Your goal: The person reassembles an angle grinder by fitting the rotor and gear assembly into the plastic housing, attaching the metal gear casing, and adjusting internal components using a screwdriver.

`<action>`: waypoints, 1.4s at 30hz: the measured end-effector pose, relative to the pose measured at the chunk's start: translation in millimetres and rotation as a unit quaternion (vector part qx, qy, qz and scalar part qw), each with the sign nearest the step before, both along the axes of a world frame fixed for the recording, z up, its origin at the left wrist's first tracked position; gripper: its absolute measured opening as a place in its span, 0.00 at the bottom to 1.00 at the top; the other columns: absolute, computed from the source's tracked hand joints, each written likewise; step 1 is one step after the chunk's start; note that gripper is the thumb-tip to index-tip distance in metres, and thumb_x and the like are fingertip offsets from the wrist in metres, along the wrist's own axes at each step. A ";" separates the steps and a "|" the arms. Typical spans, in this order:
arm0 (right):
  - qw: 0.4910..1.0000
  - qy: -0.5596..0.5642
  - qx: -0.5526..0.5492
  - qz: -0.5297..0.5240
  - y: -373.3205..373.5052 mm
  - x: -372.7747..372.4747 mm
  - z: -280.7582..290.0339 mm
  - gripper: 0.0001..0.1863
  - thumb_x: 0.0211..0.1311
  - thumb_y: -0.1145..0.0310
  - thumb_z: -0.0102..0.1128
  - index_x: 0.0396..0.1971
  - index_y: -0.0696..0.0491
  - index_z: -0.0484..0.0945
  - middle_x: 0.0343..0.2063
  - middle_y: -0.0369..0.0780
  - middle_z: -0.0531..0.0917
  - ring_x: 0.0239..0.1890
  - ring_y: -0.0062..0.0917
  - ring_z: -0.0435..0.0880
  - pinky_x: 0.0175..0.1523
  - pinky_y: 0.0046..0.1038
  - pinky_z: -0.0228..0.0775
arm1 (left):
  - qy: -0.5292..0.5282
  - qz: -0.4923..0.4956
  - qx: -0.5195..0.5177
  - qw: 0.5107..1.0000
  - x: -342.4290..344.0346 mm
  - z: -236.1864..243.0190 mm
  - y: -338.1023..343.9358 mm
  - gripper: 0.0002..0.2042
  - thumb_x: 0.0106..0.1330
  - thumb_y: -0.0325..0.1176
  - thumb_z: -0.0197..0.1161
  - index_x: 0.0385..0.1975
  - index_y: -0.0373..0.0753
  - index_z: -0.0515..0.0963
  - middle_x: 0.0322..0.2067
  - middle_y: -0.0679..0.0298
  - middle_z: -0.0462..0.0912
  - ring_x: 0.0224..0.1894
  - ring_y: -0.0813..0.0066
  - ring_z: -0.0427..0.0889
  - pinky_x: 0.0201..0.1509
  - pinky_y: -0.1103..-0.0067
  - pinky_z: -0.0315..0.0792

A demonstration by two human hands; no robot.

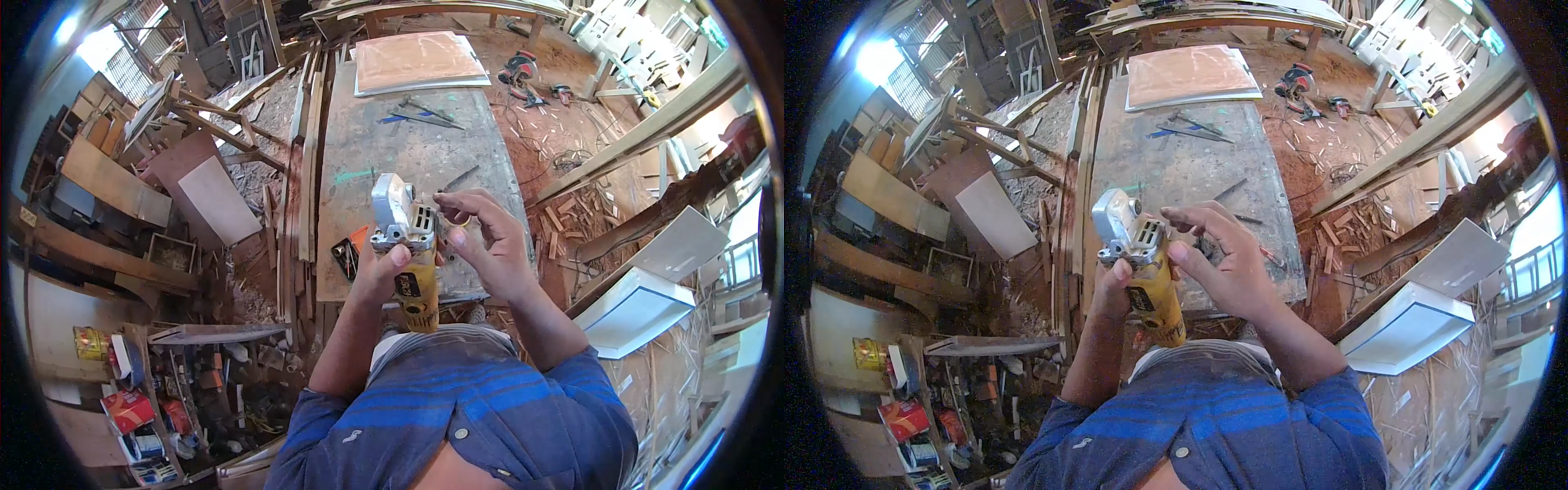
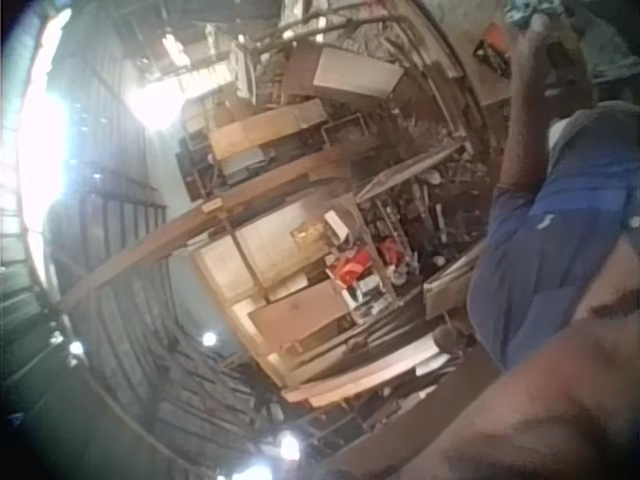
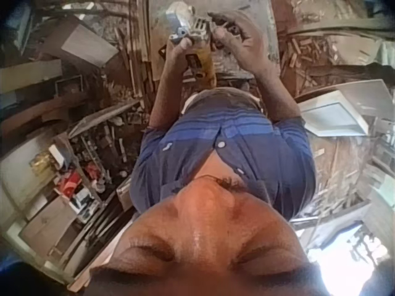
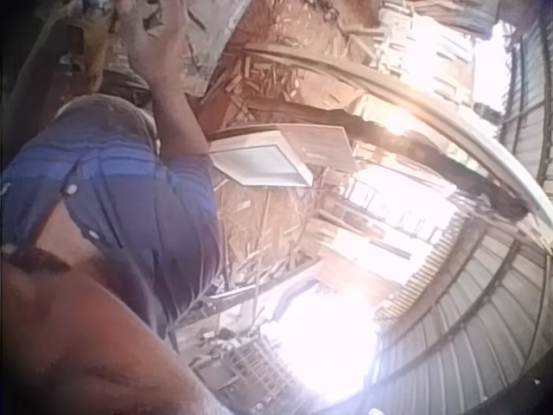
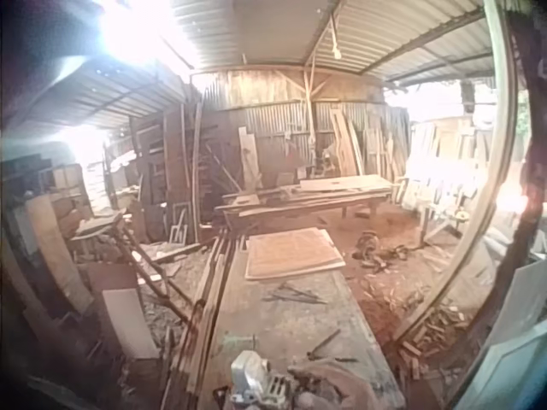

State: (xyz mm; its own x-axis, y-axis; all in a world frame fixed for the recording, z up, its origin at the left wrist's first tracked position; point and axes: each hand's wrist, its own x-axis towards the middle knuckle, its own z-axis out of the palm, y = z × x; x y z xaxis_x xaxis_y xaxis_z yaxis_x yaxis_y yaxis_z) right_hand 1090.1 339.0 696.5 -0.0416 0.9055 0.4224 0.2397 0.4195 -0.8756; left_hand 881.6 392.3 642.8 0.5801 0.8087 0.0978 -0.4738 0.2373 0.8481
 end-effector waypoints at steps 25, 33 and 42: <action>0.999 -0.042 0.027 -0.005 -4.9 -16.2 0.1 0.39 0.55 0.50 0.86 0.60 0.58 0.82 0.52 0.46 0.88 0.56 0.36 0.88 0.63 0.36 0.77 | 0.013 0.030 0.042 0.999 -12.8 -11.3 0.9 0.55 0.53 0.55 0.87 0.74 0.31 0.62 0.52 0.51 0.86 0.49 0.61 0.91 0.54 0.65 0.87; 0.997 -0.055 0.048 -0.007 -1.1 -9.5 -3.6 0.39 0.57 0.51 0.85 0.62 0.58 0.82 0.54 0.47 0.87 0.59 0.38 0.87 0.65 0.38 0.76 | 0.049 0.073 0.078 0.993 -12.1 2.1 -1.4 0.53 0.51 0.45 0.90 0.73 0.33 0.62 0.60 0.51 0.82 0.58 0.63 0.86 0.62 0.66 0.84; 0.984 0.074 -0.017 0.161 18.0 14.2 -20.6 0.47 0.51 0.52 0.88 0.68 0.59 0.77 0.59 0.43 0.83 0.62 0.31 0.80 0.69 0.34 0.68 | 0.126 0.074 0.184 0.972 1.5 24.3 -2.8 0.56 0.35 0.43 0.98 0.64 0.40 0.65 0.57 0.61 0.77 0.61 0.71 0.81 0.66 0.69 0.77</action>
